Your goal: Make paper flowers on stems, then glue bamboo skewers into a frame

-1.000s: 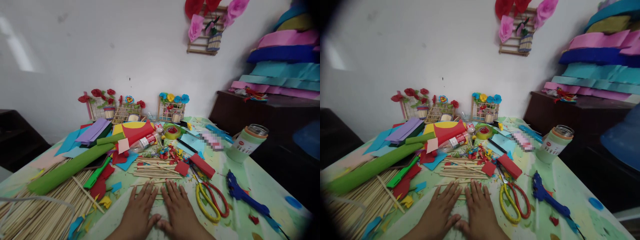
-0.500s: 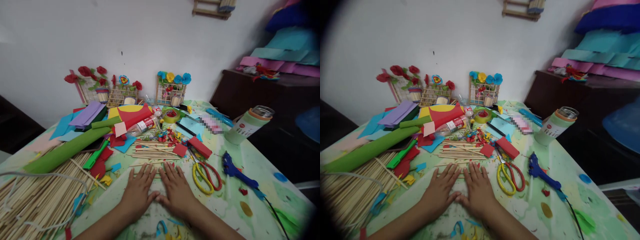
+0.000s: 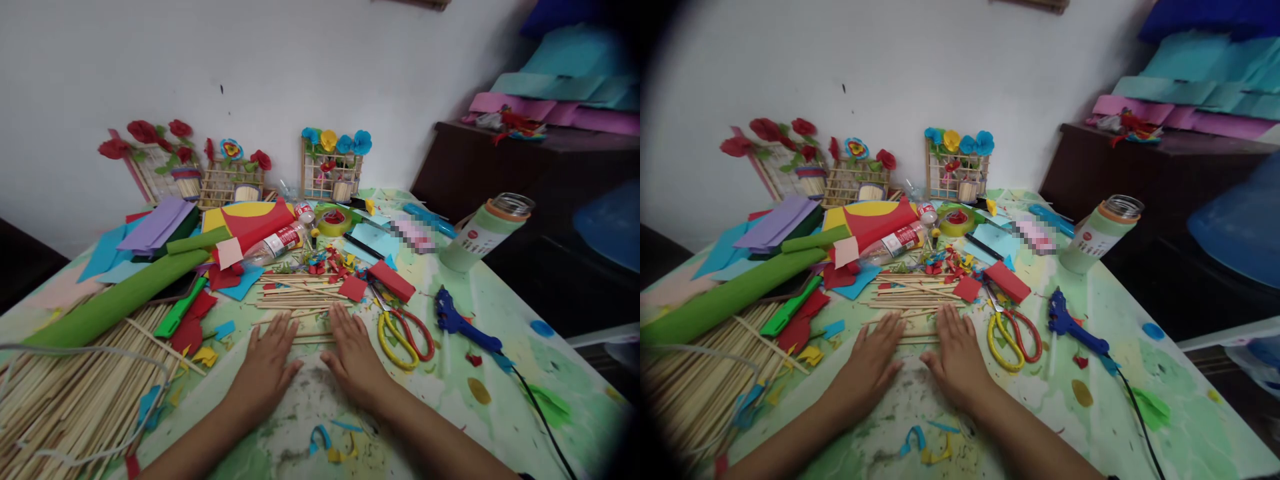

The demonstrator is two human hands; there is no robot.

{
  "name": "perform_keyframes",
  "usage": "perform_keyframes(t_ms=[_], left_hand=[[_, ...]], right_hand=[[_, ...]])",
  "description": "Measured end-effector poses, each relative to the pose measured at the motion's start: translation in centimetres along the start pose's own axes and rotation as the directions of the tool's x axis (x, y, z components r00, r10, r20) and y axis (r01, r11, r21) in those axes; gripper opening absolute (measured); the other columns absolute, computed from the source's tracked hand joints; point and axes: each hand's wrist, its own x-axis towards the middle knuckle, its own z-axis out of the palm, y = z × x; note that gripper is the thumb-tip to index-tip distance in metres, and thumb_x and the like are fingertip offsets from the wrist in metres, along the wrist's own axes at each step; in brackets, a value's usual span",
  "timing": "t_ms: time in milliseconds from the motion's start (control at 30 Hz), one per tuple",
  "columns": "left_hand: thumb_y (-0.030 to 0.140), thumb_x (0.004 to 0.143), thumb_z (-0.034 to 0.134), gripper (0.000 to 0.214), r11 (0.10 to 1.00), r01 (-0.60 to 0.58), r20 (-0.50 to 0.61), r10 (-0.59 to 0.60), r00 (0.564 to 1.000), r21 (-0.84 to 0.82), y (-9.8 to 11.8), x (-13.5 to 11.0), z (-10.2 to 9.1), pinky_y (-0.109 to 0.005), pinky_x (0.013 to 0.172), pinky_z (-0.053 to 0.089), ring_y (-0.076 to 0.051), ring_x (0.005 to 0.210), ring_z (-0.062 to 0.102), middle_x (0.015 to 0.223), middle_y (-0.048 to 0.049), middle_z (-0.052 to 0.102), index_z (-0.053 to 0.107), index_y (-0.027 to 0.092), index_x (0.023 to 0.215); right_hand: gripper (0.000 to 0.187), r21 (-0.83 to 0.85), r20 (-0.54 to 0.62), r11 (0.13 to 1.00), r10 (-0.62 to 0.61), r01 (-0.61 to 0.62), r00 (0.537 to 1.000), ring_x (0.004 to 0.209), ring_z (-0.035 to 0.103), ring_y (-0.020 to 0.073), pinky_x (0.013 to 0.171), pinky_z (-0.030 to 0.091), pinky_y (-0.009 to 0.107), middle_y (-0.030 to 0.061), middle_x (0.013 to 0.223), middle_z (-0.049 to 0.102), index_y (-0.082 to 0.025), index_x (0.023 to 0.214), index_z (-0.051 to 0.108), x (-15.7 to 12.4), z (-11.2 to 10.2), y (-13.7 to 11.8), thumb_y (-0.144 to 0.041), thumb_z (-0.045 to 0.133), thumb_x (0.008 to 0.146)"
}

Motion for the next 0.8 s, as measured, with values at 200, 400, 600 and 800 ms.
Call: perform_keyframes(t_ms=[200, 400, 600, 800], left_hand=[[0.035, 0.094, 0.024, 0.052, 0.920, 0.096, -0.204, -0.184, 0.962, -0.379, -3.1, 0.5, -1.0, -0.047, 0.112, 0.020, -0.018, 0.139, 0.018, 0.151, -0.0056, 0.024, 0.016, 0.026, 0.145], [0.039, 0.094, 0.025, 0.051, 0.818, 0.171, -0.159, -0.303, 0.940, -0.549, -2.9, 0.6, -0.3, -0.043, 0.112, 0.022, -0.018, 0.137, 0.024, 0.149, -0.0041, 0.029, 0.026, 0.024, 0.143], [0.039, 0.094, 0.023, 0.050, 0.797, 0.189, -0.115, -0.307, 0.945, -0.574, -2.9, 0.7, -0.4, -0.045, 0.112, 0.021, -0.017, 0.137, 0.022, 0.150, -0.0026, 0.027, 0.028, 0.025, 0.142], [0.032, 0.094, 0.026, 0.052, 0.926, 0.124, -0.182, -0.199, 0.963, -0.357, -2.9, 0.6, 0.2, -0.046, 0.110, 0.024, -0.019, 0.138, 0.021, 0.151, -0.0042, 0.024, 0.016, 0.028, 0.145]], right_hand=[[0.074, 0.086, -0.131, 0.994, 0.080, -0.069, 0.988, 0.140, 0.008, 0.0245, 0.111, 0.018, 0.047, 0.0181, 0.150, 0.016, -0.004, 0.145, 0.013, -0.1, 0.8, 0.9, -0.054, 0.023, 0.091], [0.072, 0.119, -0.170, 0.988, 0.118, -0.099, 0.978, 0.140, 0.009, 0.0243, 0.111, 0.021, 0.047, 0.0159, 0.151, 0.015, -0.010, 0.146, 0.005, -0.2, 1.7, 1.3, -0.053, 0.023, 0.092], [0.076, 0.175, -0.137, 0.982, 0.094, -0.069, 0.986, 0.140, 0.009, 0.0250, 0.111, 0.021, 0.047, 0.0169, 0.151, 0.012, -0.007, 0.146, 0.007, -0.1, 1.7, 1.5, -0.056, 0.023, 0.091], [0.082, 0.098, -0.032, 0.993, 0.067, -0.064, 0.997, 0.140, 0.007, 0.0270, 0.112, 0.018, 0.047, 0.0188, 0.150, 0.009, 0.000, 0.144, 0.011, 0.0, 0.8, 0.8, -0.059, 0.026, 0.089]])
